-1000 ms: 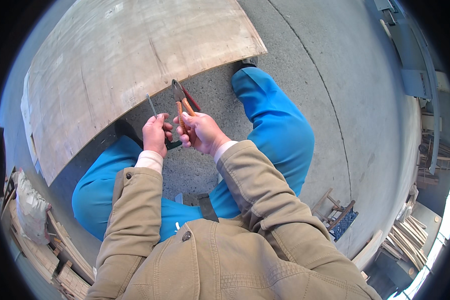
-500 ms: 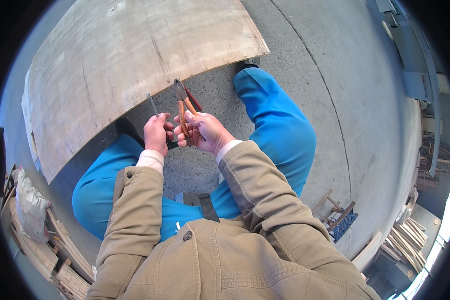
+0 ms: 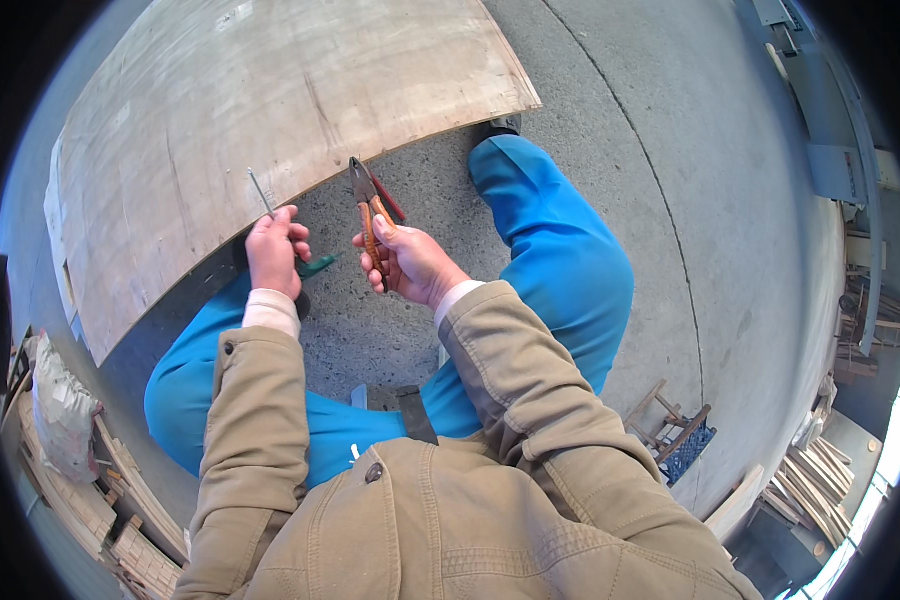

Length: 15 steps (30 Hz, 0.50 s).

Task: The person strips the insulation from a green wire using pliers, then uses a chisel to scrape the exposed metal. The person repeats the stripping and scraping process on the same wire.

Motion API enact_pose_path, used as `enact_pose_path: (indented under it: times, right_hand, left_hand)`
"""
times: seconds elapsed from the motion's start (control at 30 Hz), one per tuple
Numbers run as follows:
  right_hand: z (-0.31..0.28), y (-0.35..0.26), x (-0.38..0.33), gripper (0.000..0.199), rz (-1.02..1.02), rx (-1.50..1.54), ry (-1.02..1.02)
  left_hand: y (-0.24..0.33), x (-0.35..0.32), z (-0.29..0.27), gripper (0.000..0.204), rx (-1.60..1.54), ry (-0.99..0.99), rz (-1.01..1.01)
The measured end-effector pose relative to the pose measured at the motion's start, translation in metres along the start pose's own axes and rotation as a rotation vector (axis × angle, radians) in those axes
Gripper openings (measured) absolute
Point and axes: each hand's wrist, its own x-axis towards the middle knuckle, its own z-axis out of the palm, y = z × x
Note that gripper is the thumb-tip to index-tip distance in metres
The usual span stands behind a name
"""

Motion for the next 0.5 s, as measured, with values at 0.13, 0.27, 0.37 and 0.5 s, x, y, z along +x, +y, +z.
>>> enact_pose_path:
  times: [0.13,0.27,0.37,0.5]
  right_hand:
    - [0.005,0.000,-0.001,0.049,0.002,0.019,0.005]
    - [0.009,0.000,-0.002,0.050,-0.001,0.014,0.003]
    - [0.008,0.001,-0.002,0.050,0.001,0.000,0.010]
    - [0.003,0.006,0.001,0.050,0.007,-0.013,0.023]
  left_hand:
    - [0.045,0.022,-0.017,0.024,0.128,0.056,0.125]
    - [0.086,0.056,-0.034,0.025,0.389,0.163,0.309]
    - [0.109,0.095,-0.048,0.025,0.610,0.238,0.465]
    - [0.126,0.155,-0.074,0.027,0.952,0.313,0.643]
